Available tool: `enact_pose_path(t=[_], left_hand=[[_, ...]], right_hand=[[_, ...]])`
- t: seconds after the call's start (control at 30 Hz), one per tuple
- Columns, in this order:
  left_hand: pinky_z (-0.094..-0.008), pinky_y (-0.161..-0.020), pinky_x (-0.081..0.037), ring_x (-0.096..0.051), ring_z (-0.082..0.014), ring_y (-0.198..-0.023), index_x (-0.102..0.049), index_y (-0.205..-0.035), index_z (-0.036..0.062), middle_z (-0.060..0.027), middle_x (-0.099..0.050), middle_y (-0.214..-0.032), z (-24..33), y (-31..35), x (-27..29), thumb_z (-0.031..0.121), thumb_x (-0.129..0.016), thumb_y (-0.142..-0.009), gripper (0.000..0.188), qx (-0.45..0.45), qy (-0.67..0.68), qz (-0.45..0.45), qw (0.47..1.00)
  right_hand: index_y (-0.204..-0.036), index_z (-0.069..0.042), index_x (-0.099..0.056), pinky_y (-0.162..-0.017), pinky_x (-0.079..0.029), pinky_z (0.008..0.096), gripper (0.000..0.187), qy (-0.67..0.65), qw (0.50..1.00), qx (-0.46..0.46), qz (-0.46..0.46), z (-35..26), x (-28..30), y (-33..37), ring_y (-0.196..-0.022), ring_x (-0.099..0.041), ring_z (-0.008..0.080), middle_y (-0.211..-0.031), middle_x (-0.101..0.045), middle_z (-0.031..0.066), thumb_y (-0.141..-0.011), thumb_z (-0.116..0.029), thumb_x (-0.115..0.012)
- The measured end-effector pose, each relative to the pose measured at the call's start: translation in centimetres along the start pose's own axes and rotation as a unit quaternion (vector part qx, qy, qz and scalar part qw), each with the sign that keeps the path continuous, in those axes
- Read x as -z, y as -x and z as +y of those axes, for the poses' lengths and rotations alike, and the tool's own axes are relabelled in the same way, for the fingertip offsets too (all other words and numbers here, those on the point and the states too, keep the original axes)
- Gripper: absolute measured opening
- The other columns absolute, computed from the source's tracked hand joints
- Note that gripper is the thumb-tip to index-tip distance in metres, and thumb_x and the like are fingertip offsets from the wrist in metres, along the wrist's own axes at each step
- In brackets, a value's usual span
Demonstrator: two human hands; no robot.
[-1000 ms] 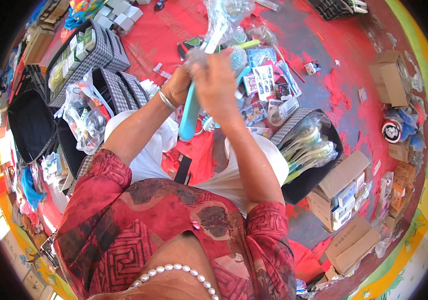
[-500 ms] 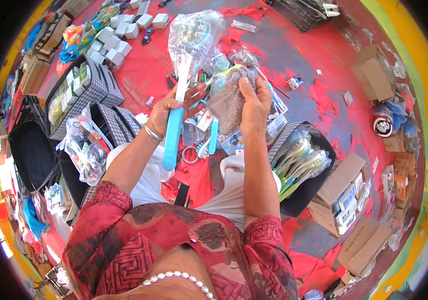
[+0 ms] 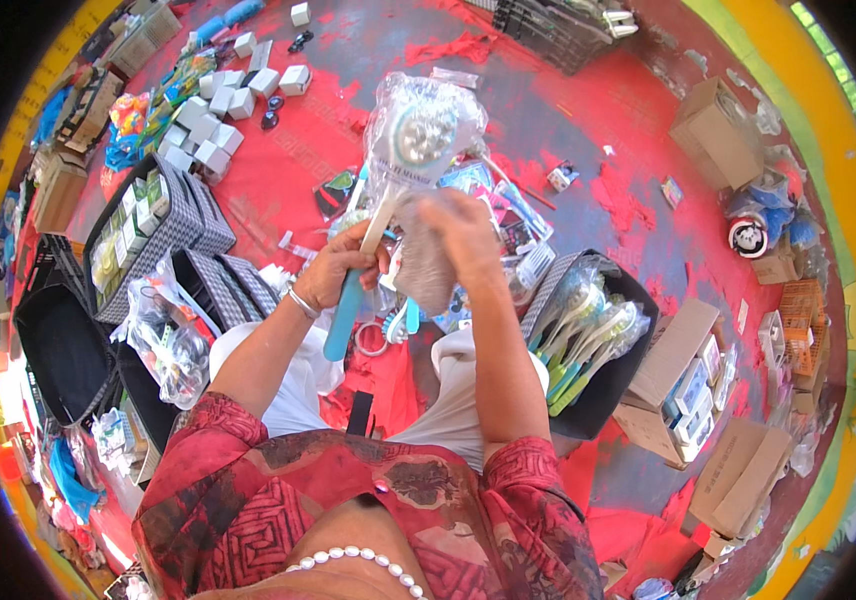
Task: The person sits on the floor and wipes the bristles of several plastic brushes with a cloth. They handle each brush one at a time, wiping the bristle head and then placing the brush into a nearby black basket. The brushes have different colored handles and bristles.
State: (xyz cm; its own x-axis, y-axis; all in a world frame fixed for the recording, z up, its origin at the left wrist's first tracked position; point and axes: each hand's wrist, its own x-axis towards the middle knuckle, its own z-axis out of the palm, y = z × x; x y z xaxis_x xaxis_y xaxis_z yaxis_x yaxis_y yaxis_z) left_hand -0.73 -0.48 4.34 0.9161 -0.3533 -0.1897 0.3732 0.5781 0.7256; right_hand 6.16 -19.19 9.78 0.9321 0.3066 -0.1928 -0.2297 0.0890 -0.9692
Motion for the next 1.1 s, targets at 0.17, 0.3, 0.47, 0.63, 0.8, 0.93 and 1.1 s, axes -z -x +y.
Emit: enact_pose_path(t=[0.17, 0.3, 0.47, 0.63, 0.8, 0.93, 1.1], left_hand=[[-0.0231, -0.050, -0.044, -0.051, -0.0111, -0.052, -0.044, -0.123, 0.0060, -0.0116, -0.061, -0.080, -0.3, -0.2, -1.0, -0.003, -0.046, -0.079, 0.045, 0.014, -0.003, -0.014, 1.000], [-0.0235, -0.054, -0.045, -0.052, -0.0120, -0.057, -0.045, -0.117, 0.0034, -0.0118, -0.060, -0.083, -0.6, -0.2, -1.2, -0.006, -0.044, -0.079, 0.040, 0.003, -0.046, 0.012, 0.999], [-0.0209, -0.050, -0.037, -0.046, -0.0096, -0.055, -0.055, -0.097, 0.0026, -0.0076, -0.056, -0.076, -0.3, -0.1, -0.5, 0.012, -0.042, -0.089, 0.018, -0.033, -0.166, 0.007, 0.986], [-0.0207, -0.045, -0.027, -0.036, -0.0065, -0.049, -0.055, -0.078, 0.0056, -0.0022, -0.048, -0.064, -0.4, 0.1, -0.2, 0.049, -0.035, -0.092, 0.050, -0.025, -0.235, 0.104, 0.966], [-0.0231, -0.038, -0.022, -0.031, -0.0060, -0.040, -0.044, -0.057, 0.0097, -0.0001, -0.041, -0.047, -0.1, 0.3, -0.2, 0.057, -0.040, -0.089, 0.057, 0.002, -0.247, 0.138, 0.959], [-0.0231, -0.040, -0.022, -0.030, -0.0058, -0.042, -0.043, -0.057, 0.0098, 0.0003, -0.040, -0.049, -0.4, 0.3, -0.7, 0.059, -0.039, -0.088, 0.058, 0.049, -0.272, 0.084, 0.957], [-0.0225, -0.039, -0.021, -0.029, -0.0050, -0.041, -0.041, -0.055, 0.0103, 0.0009, -0.038, -0.049, -2.0, 0.1, -1.5, 0.057, -0.043, -0.088, 0.057, 0.093, -0.296, 0.033, 0.950]], right_hand=[[-0.101, 0.008, -0.055, -0.065, -0.047, 0.0295, 0.051, -0.040, 0.996, -0.006, 0.085, 0.7, 0.4, -0.7, -0.070, -0.058, 0.0189, -0.086, -0.061, 0.0127, -0.075, -0.034, -0.067], [-0.104, 0.010, -0.053, -0.064, -0.046, 0.0311, 0.061, 0.080, 0.996, 0.004, 0.028, 2.7, -0.7, -1.1, -0.069, -0.059, 0.0205, -0.086, -0.062, 0.0143, -0.070, -0.037, -0.072], [-0.086, 0.007, -0.061, -0.062, -0.046, 0.0314, 0.045, 0.205, 0.978, 0.003, -0.043, 2.1, -1.0, -0.7, -0.069, -0.060, 0.0185, -0.075, -0.063, 0.0166, -0.069, -0.033, -0.072], [-0.081, 0.008, -0.061, -0.065, -0.046, 0.0355, 0.047, 0.366, 0.927, 0.025, -0.075, 1.1, -2.6, -0.1, -0.072, -0.062, 0.0224, -0.071, -0.062, 0.0177, -0.071, -0.037, -0.067], [-0.089, 0.003, -0.062, -0.063, -0.047, 0.0305, 0.035, 0.278, 0.959, -0.012, -0.048, -1.4, 1.3, -0.2, -0.067, -0.060, 0.0177, -0.077, -0.064, 0.0098, -0.075, -0.029, -0.066], [-0.092, -0.001, -0.062, -0.070, -0.046, 0.0334, 0.022, -0.107, 0.974, 0.180, 0.083, -3.2, 2.2, -0.3, -0.074, -0.057, 0.0191, -0.083, -0.062, 0.0058, -0.075, -0.015, -0.067], [-0.090, -0.005, -0.060, -0.087, -0.037, 0.0403, 0.021, 0.374, 0.820, 0.427, 0.073, -2.4, -1.2, -2.7, -0.091, -0.054, 0.0274, -0.090, -0.061, 0.0060, -0.075, -0.020, -0.066]])
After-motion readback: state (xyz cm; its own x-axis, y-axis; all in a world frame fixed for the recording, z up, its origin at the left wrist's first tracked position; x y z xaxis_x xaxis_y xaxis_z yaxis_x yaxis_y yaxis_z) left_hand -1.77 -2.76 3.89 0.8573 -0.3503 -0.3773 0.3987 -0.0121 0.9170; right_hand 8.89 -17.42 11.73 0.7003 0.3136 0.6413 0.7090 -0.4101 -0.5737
